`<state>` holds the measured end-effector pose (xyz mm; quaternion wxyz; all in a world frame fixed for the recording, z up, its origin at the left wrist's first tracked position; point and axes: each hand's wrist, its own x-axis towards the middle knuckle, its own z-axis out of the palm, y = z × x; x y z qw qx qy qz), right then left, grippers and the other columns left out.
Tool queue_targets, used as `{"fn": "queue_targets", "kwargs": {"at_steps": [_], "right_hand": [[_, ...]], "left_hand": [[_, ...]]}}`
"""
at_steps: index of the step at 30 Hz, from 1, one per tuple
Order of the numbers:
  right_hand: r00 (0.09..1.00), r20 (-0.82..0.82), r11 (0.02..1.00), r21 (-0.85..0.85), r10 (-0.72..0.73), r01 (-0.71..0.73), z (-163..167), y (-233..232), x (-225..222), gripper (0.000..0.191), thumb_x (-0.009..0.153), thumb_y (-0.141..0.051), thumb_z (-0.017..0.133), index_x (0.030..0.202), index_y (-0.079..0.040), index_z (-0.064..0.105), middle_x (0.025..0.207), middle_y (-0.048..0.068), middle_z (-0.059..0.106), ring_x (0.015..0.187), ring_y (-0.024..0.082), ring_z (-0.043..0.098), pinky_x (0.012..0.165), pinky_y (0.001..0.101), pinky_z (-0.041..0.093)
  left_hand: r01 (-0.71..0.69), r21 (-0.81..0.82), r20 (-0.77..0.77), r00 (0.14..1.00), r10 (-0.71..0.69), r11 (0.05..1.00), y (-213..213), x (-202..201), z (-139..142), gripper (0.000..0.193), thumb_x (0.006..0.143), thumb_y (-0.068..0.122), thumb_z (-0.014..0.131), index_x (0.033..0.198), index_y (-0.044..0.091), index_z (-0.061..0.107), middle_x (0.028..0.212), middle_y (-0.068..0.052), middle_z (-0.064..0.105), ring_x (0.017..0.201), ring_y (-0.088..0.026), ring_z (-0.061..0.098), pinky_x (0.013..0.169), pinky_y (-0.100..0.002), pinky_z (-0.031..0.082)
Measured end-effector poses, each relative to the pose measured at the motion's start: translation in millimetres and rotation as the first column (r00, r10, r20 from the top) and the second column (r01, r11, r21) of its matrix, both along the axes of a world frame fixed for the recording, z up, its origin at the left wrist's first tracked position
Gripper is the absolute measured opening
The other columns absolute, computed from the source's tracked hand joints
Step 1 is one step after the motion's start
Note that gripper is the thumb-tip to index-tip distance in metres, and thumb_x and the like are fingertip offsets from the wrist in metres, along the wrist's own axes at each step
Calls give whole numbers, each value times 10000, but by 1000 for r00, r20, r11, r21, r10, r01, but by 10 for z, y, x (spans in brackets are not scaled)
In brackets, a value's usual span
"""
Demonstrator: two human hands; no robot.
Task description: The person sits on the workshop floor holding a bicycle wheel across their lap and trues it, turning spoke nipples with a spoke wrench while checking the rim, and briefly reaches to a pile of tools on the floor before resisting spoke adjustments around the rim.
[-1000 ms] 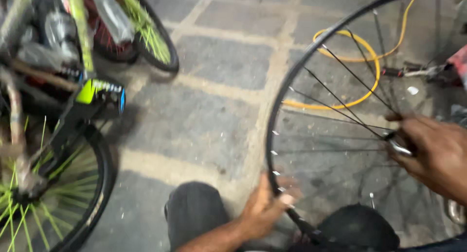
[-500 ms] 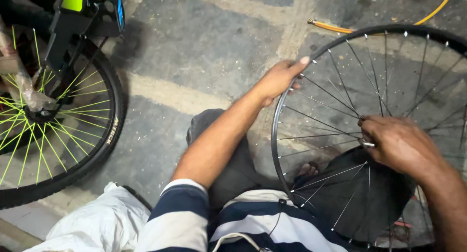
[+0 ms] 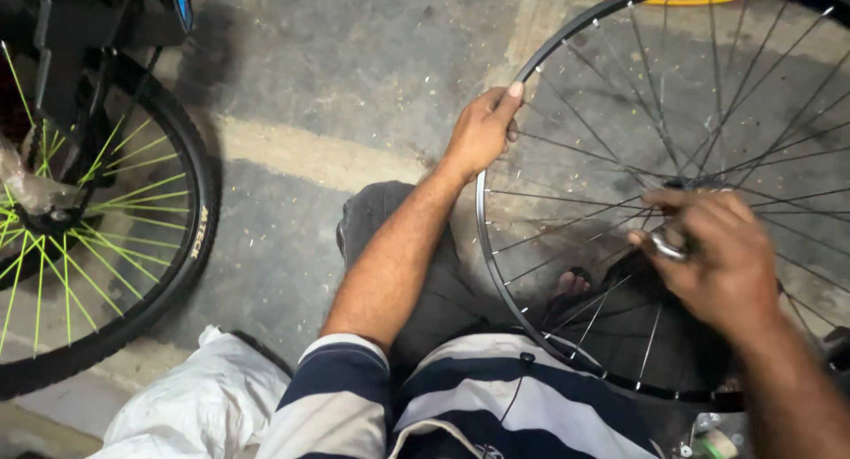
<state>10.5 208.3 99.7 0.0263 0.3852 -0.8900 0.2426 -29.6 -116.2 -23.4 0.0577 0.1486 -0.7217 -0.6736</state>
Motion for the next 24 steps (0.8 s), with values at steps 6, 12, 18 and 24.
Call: {"fn": "queue_targets", "kwargs": {"at_steps": [6,12,18,24], "right_hand": [[287,824,435,-515,488,739,-595,-223,446,200,892,-112,762,1053,-21,687,1111,245,717,934,299,703,855,395,561],[709,689,815,-493,152,304,-488,-605,553,207,855,-29,760,1041,18,683,1283,145,653,1013,263,713,828,366,640],[993,54,962,-259,104,-86,-320,-847,529,256,797,-68,844,999,31,720,1157,185,694,975,283,730,763,340,603],[1000,8,963,-269,18,-15,-361,-925,547,297,767,-114,887,973,1,707,1120,171,727,974,270,750,790,333,600]], "left_hand": [[-2,-20,37,999,3,1000,25,-13,-59,582,1003,549,466,1050,18,699,753,-46,668,607,-128,647,556,-325,517],[-15,-68,39,999,18,998,115,40,11,596,1023,548,452,1021,4,696,729,-76,680,618,-158,676,621,-333,534],[-41,-29,36,998,42,999,183,109,173,559,1002,532,480,1070,13,678,745,-106,693,626,-193,721,638,-360,565],[-61,-56,42,997,63,997,131,118,162,567,997,547,484,1007,14,674,741,-142,705,632,-235,750,651,-392,561]]}}
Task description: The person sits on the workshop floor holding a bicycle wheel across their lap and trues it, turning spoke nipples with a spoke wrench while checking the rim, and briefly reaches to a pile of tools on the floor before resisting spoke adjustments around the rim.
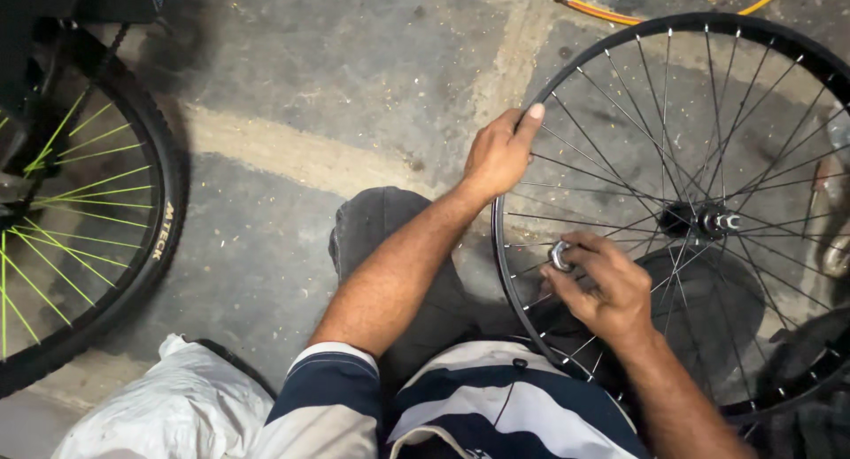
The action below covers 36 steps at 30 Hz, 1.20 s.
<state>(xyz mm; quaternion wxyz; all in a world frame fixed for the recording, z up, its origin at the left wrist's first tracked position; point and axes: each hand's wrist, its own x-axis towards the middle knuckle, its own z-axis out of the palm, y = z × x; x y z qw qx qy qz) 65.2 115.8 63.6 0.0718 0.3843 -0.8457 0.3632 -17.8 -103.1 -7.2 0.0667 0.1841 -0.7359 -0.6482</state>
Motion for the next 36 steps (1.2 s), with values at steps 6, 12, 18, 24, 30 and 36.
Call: {"fn": "queue_targets", "kwargs": {"at_steps": [6,12,18,24,30,36], "right_hand": [[999,43,1000,17,-17,17,-78,-38,12,252,794,-64,843,989,25,711,1189,217,661,973,295,742,776,340,612],[1000,13,1000,-23,-7,7,-118,-34,17,250,809,-49,822,1027,1,710,1196,212,638,1048,313,722,831,355,604],[997,-61,998,35,-46,48,-186,-14,20,267,791,-42,839,1034,-28,728,1164,150,691,905,275,714,762,352,581],[999,-33,998,-59,-23,21,-242,11,1,276,794,-39,835,1047,-30,726,1188,148,696,916,265,726,763,346,589],[996,-11,983,-160,88,-89,-123,68,81,271,800,-49,833,1042,-31,714,1184,145,691,985,281,732,792,340,599],[946,35,930,-198,324,-311,86,184,323,251,783,-72,831,1006,-51,718,1163,133,701,936,262,735,782,354,586]], "left_hand": [[-29,-96,-70,997,22,995,-58,-16,-61,591,1017,568,474,973,20,690,732,-151,700,675,-253,708,683,-406,536],[6,24,10,1000,-7,1000,-78,-33,-89,604,997,575,462,1016,11,679,740,-113,688,616,-220,730,643,-382,562],[44,169,-8,999,-43,985,-89,-90,-279,587,1014,543,469,1083,1,682,710,-80,646,600,-156,653,562,-339,515],[31,189,-32,999,-25,981,-97,-42,-187,554,1006,512,499,1111,4,690,708,-58,650,581,-127,593,514,-311,473],[-66,45,-34,997,67,997,-171,351,266,521,1008,506,500,1088,28,693,680,-50,674,502,-128,516,494,-300,445],[-249,127,-10,968,252,960,-172,1103,610,466,989,488,526,1275,125,588,720,-54,679,503,-104,475,453,-280,404]]}}
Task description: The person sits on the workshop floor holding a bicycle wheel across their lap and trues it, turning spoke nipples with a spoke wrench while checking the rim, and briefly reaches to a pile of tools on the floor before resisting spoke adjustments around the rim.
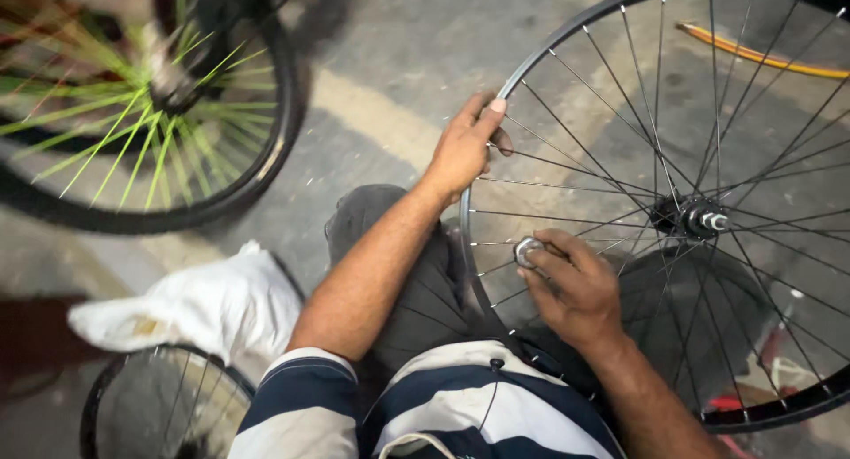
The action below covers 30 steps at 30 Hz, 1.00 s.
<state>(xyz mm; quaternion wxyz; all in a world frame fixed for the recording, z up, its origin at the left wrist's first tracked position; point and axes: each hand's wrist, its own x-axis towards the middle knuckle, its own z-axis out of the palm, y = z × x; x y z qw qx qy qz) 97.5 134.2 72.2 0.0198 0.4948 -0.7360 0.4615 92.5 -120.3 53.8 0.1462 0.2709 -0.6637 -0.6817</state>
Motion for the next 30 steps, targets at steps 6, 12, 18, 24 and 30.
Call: {"fn": "queue_targets", "kwargs": {"at_steps": [6,12,18,24,30], "right_hand": [[974,-80,976,-8,214,-215,159,103,334,236,784,-75,836,998,-54,738,1142,126,714,898,283,714,778,359,578],[922,-104,926,-20,372,-376,304,80,648,237,820,-53,807,1043,-39,728,1188,149,707,971,291,733,820,346,594],[927,-102,932,8,361,-362,268,-291,850,285,777,-126,861,1001,-29,715,1140,146,711,965,289,733,809,353,595],[889,-215,914,135,404,-383,51,-858,1026,269,757,-127,858,965,-22,722,1133,142,725,957,295,727,803,365,583],[921,-131,929,95,367,-357,-73,-1050,1131,266,775,-98,821,1002,-27,702,1181,225,639,989,314,714,820,370,603]], "left_hand": [[-119,15,-48,992,120,993,-228,737,129,603,1061,518,503,1159,-56,661,806,-92,720,607,-129,622,543,-275,498],[-303,-490,-198,952,234,817,-374,918,153,603,1045,592,520,1179,31,696,857,-27,686,750,-90,582,637,-289,476],[-266,-105,11,963,268,958,-592,1253,27,583,974,548,546,1128,21,743,658,-43,588,516,-121,517,482,-322,419],[-342,-218,-13,938,347,914,-1048,1467,-249,558,973,539,535,1072,34,753,789,-107,694,727,-206,652,681,-369,510],[-342,-380,70,916,395,860,-1240,1530,-395,582,966,582,476,1050,71,743,971,-178,752,982,-362,707,859,-445,526]]}}
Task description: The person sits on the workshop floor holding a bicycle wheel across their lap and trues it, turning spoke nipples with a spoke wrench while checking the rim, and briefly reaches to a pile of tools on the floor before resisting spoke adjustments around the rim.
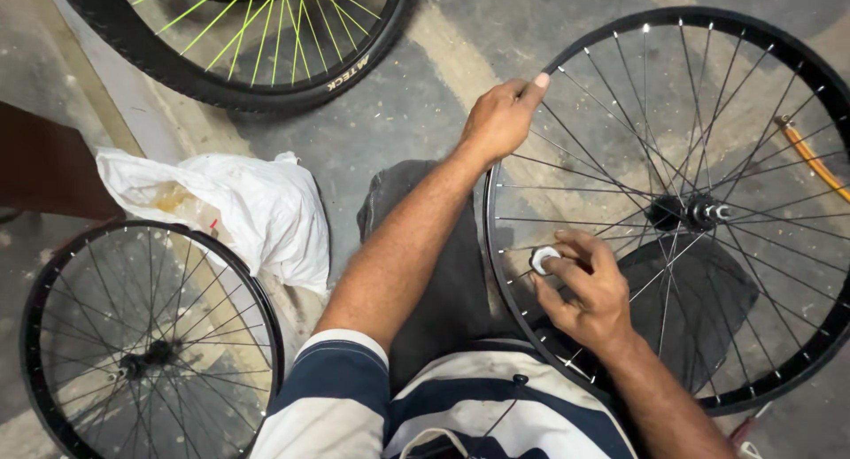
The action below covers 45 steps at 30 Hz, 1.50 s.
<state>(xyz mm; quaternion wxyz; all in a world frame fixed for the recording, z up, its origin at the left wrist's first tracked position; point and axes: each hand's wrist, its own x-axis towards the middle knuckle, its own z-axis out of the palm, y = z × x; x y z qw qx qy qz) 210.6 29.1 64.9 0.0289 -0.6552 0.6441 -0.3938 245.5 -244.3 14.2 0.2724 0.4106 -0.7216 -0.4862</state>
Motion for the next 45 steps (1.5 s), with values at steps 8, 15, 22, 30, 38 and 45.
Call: {"fn": "queue_targets", "kwargs": {"at_steps": [8,15,22,30,38,45], "right_hand": [[998,-65,999,36,19,-17,-17,-12,-21,239,793,-85,826,1001,-34,720,1118,164,685,926,296,699,769,370,582],[998,-53,997,64,34,-31,48,26,-20,239,816,-60,796,1036,-8,718,1187,176,698,981,308,730,813,357,590],[998,-38,999,30,40,-39,155,61,-24,309,778,-132,848,1010,0,691,1169,171,693,1035,305,725,866,365,589],[976,-202,978,204,77,-35,332,-36,-52,265,759,-136,842,994,-61,746,1108,113,714,932,294,701,766,409,564],[986,-71,935,334,148,-117,278,-289,-39,220,865,-184,782,1054,-74,759,1035,91,736,909,315,729,771,409,580],[958,106,922,261,268,-286,378,-333,-81,208,922,-139,695,1103,-51,749,1101,162,752,958,322,747,813,396,582]], "left_hand": [[27,-54,48,999,-24,998,15,-49,-49,597,962,598,474,1034,70,742,1002,-202,747,1013,-411,692,868,-483,523],[48,-41,30,998,-47,998,80,-50,-4,613,956,605,468,1029,65,750,983,-201,752,1008,-398,703,870,-471,522],[48,-40,34,998,-46,998,113,-75,27,617,954,607,464,1039,69,755,994,-200,754,1017,-393,702,875,-471,523],[43,-22,71,997,-42,999,102,-135,9,635,944,631,457,1017,74,754,1011,-203,751,1027,-403,694,880,-485,516],[48,-38,28,999,-47,998,121,-141,38,631,941,637,464,1012,75,744,988,-195,752,999,-399,702,857,-477,529],[57,17,75,996,-58,998,109,-92,107,644,929,657,471,998,74,738,942,-178,758,964,-372,722,840,-472,538]]}}
